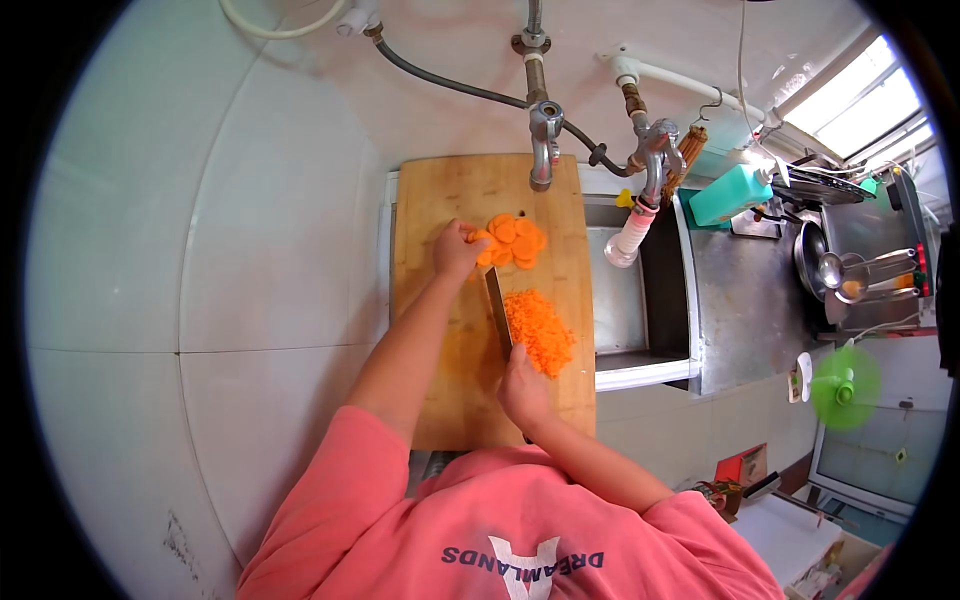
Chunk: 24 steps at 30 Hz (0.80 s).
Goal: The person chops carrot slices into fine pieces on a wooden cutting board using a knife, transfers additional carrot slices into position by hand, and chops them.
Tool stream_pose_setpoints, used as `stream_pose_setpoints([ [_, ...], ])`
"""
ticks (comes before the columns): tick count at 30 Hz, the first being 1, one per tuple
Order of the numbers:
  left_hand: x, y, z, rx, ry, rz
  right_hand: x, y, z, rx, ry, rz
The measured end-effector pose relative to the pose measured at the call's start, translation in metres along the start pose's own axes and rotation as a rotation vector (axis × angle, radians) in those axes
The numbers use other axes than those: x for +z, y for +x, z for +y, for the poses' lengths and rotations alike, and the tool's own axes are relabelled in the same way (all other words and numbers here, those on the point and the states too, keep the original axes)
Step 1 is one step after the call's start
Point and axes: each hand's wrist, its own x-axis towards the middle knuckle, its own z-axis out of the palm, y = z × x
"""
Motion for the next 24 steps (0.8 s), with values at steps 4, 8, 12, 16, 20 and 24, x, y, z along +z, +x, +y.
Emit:
stream_pose_setpoints([
  [4,-0.002,-0.008,-0.007,-0.038,-0.17,0.078,0.0,-0.001,-0.001,0.007,-0.002,-0.017],
  [8,-0.028,-0.064,-0.02,-0.097,-0.43,0.121,0.0,0.002,0.0,0.015,0.006,0.004],
  [12,-0.032,-0.133,-0.041,-0.214,-0.346,0.13,0.0,0.001,0.0,0.004,-0.015,0.011],
  [16,-0.044,-0.147,-0.026,-0.072,0.224,0.068,-0.003,0.002,0.0,0.003,-0.029,-0.002],
  [20,-0.05,-0.102,-0.007,0.221,0.48,0.163,-0.004,0.002,0.0,0.006,-0.035,-0.017],
  [24,-0.026,-0.066,0.006,0.145,0.554,0.128,-0.004,0.002,-0.001,-0.004,-0.029,-0.018],
])
